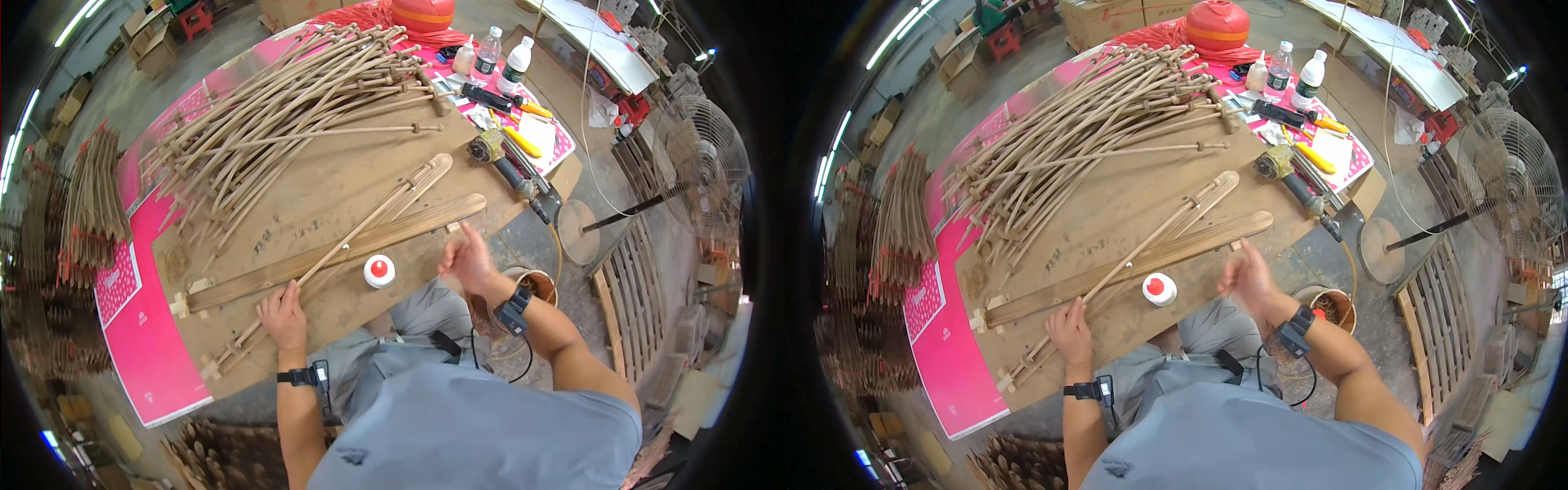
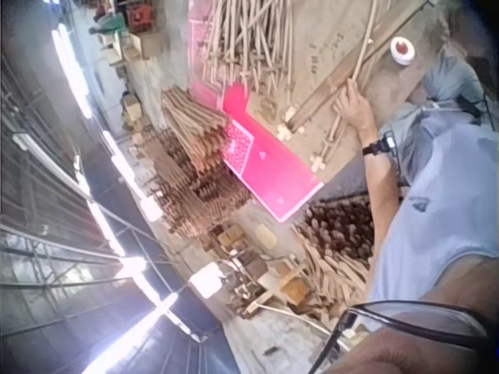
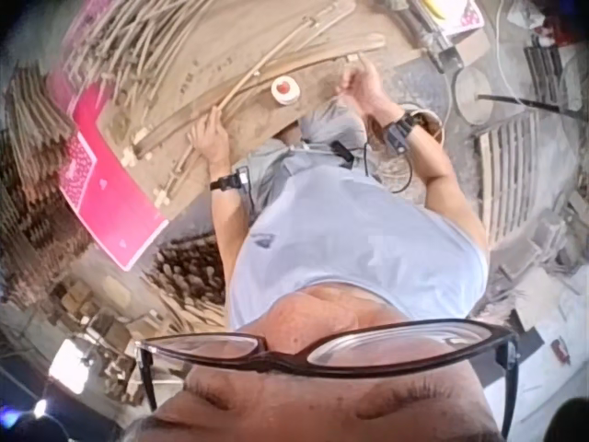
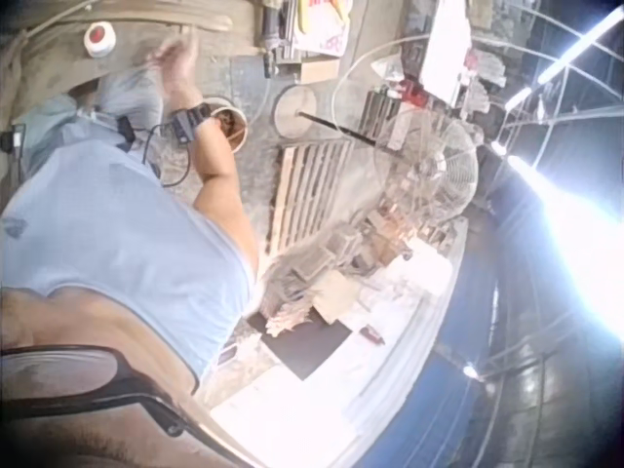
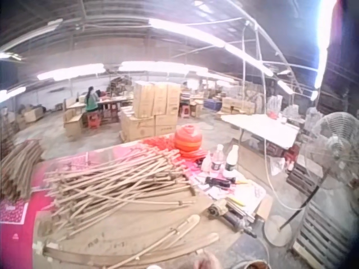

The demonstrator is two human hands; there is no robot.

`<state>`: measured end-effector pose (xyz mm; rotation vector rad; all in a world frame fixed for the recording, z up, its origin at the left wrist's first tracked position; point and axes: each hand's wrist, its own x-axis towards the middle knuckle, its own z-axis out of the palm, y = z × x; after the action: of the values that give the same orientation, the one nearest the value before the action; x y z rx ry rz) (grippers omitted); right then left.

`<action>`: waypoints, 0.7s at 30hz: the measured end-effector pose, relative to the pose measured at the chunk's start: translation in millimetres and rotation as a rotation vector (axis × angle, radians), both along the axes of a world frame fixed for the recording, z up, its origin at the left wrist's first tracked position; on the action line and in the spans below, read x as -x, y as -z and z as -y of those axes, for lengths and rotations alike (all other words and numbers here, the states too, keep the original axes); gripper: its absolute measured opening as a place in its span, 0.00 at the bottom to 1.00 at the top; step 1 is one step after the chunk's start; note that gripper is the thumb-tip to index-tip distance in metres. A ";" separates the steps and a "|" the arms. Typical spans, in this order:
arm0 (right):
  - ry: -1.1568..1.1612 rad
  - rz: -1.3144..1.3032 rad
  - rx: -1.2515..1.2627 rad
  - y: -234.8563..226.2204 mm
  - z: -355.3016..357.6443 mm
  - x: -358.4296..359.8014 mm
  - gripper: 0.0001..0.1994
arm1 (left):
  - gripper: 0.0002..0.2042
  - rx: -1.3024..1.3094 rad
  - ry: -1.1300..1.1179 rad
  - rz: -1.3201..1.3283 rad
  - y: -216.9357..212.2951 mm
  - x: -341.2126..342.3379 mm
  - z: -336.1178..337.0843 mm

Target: Assembling and gluing wooden sticks into frames in a manufacturing workshop.

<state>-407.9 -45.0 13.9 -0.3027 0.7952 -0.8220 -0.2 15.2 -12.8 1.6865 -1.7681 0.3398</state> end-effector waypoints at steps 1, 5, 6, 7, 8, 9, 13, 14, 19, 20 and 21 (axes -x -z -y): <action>0.053 -0.288 0.158 -1.1 6.4 10.7 0.37 | 0.11 0.004 0.020 -0.010 -2.0 0.7 1.3; 0.238 -0.837 0.546 -12.6 20.7 34.6 0.26 | 0.11 0.013 0.043 -0.008 -1.2 -1.2 3.7; 0.228 -0.836 0.550 -9.7 26.4 41.2 0.26 | 0.11 0.012 0.033 -0.010 -1.8 -1.3 3.6; 0.260 -0.913 0.630 -4.6 32.5 47.5 0.24 | 0.11 0.011 0.040 -0.020 -2.4 -0.2 3.2; 0.293 -0.988 0.712 -0.3 37.9 53.8 0.22 | 0.10 0.010 0.047 -0.031 -3.0 0.4 2.6; 0.285 -0.986 0.714 -4.0 41.9 56.3 0.22 | 0.10 0.008 0.039 -0.032 -3.0 0.1 2.1; 0.291 -1.593 0.940 -8.8 59.5 68.5 0.11 | 0.10 0.018 0.058 -0.039 -4.4 0.1 0.3; 0.376 -1.736 1.144 -6.1 64.3 73.6 0.07 | 0.11 0.021 0.070 -0.039 -5.0 0.7 0.2; 0.287 -1.890 1.143 -11.4 82.6 84.1 0.14 | 0.10 0.015 0.073 -0.073 -3.7 -0.8 0.1; 0.282 -1.888 1.149 -9.1 86.3 85.7 0.14 | 0.10 0.012 0.076 -0.079 -3.3 -0.7 0.2; 0.269 -1.931 1.106 -8.4 90.2 86.3 0.17 | 0.10 0.012 0.069 -0.079 -3.7 0.1 0.7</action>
<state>-494.2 -135.2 22.3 -2.2204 2.0893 -1.0096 -0.3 14.5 -9.1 1.6045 -1.7579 0.2496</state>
